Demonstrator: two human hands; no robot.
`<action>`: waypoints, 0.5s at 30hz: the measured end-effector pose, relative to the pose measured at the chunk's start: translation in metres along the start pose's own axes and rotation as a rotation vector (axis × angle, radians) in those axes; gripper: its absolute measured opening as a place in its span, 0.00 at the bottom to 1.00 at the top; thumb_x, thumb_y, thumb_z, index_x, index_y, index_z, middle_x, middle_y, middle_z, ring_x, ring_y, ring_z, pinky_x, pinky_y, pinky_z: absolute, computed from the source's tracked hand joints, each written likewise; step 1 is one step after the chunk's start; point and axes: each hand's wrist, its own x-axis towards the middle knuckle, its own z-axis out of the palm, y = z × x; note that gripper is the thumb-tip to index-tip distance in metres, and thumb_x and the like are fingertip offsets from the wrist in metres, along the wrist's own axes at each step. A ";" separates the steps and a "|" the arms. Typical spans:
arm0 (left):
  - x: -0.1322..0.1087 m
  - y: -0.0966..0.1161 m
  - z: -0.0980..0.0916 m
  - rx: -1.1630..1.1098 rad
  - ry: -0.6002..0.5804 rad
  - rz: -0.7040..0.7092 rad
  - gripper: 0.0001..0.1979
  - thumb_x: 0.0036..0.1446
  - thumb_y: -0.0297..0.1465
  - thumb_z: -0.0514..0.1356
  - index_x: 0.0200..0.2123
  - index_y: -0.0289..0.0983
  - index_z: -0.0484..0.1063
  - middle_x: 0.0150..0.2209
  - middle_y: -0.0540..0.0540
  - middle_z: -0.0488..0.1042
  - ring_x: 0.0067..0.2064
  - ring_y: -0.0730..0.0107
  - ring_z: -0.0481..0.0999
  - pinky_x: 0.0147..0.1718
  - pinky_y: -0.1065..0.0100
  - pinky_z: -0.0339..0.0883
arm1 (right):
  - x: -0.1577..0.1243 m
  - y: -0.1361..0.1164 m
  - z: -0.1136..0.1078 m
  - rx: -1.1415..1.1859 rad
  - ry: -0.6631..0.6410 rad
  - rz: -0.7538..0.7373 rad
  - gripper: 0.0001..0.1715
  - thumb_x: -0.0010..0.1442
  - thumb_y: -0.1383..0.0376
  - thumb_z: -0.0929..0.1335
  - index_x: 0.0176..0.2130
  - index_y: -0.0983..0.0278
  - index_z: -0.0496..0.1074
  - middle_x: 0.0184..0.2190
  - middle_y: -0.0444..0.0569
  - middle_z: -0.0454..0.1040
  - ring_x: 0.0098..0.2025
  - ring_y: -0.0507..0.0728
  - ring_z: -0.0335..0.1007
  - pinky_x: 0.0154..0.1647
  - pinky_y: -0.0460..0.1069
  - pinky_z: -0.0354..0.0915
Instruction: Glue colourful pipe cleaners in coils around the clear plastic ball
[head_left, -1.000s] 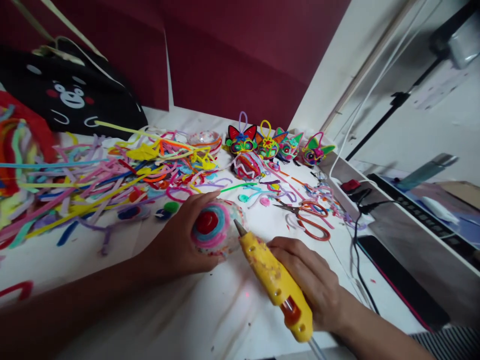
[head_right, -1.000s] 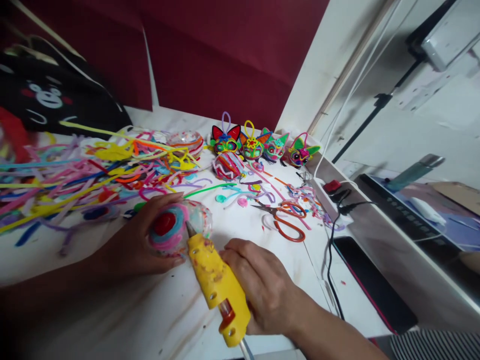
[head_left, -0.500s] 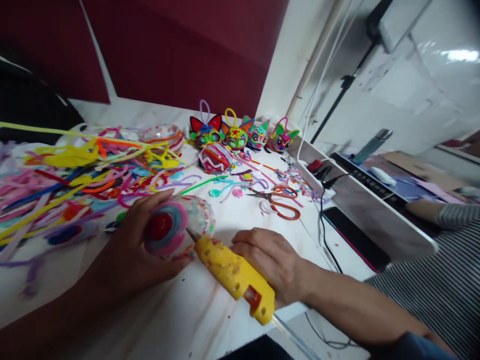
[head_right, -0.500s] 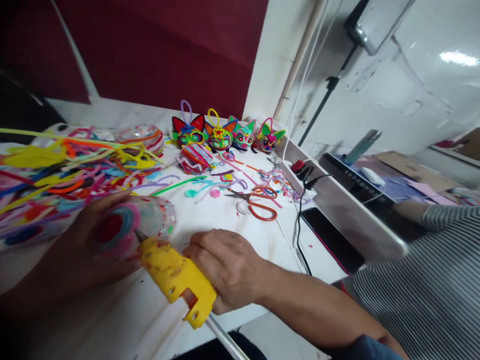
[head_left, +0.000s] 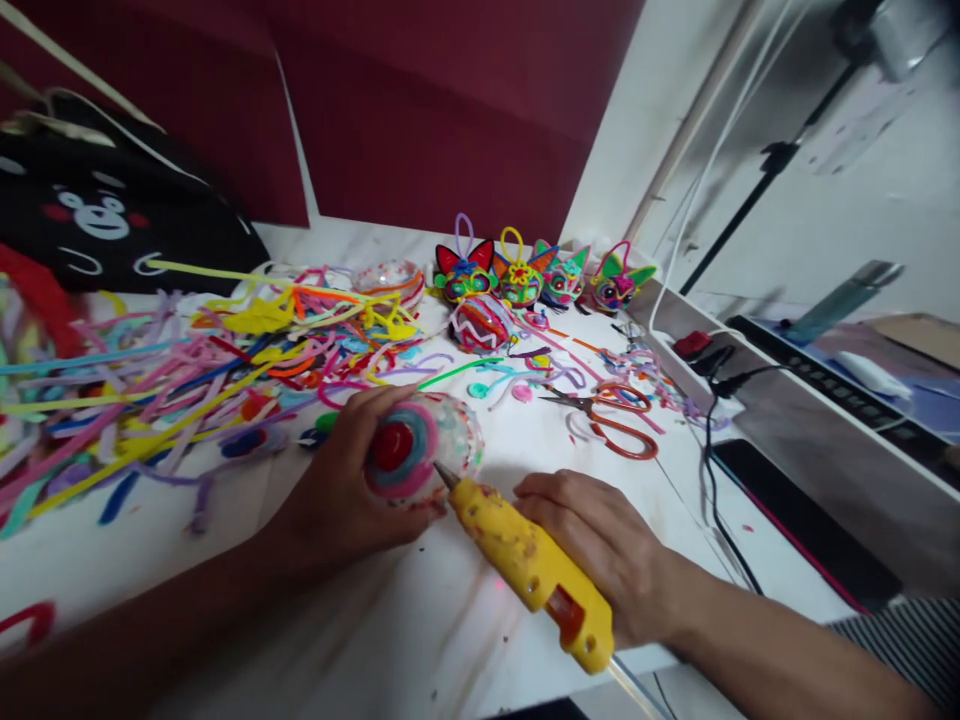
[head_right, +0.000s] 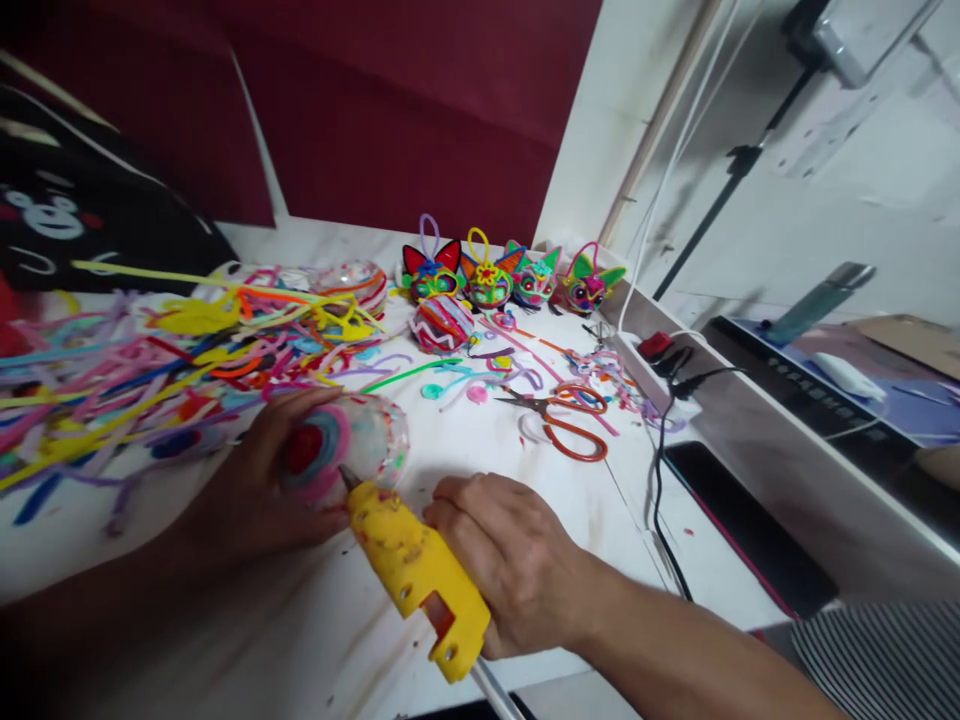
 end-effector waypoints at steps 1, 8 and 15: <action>0.000 0.001 0.000 -0.008 0.000 0.004 0.48 0.42 0.47 0.73 0.66 0.53 0.60 0.64 0.47 0.67 0.61 0.39 0.72 0.62 0.47 0.71 | 0.001 0.000 0.000 -0.008 0.002 0.002 0.27 0.77 0.57 0.53 0.51 0.72 0.71 0.41 0.62 0.79 0.43 0.61 0.79 0.39 0.53 0.77; -0.001 0.005 0.000 0.021 -0.003 0.021 0.47 0.42 0.37 0.73 0.66 0.51 0.60 0.64 0.44 0.67 0.63 0.42 0.71 0.63 0.46 0.70 | 0.003 -0.001 0.001 -0.057 0.022 -0.024 0.28 0.77 0.58 0.53 0.46 0.74 0.72 0.38 0.63 0.79 0.40 0.60 0.78 0.38 0.52 0.75; 0.000 0.008 -0.001 -0.008 -0.034 -0.003 0.45 0.43 0.37 0.72 0.65 0.48 0.60 0.62 0.42 0.67 0.63 0.43 0.70 0.62 0.46 0.70 | 0.007 -0.003 0.002 -0.063 0.019 -0.040 0.28 0.77 0.59 0.52 0.44 0.74 0.72 0.37 0.62 0.78 0.38 0.59 0.77 0.38 0.51 0.74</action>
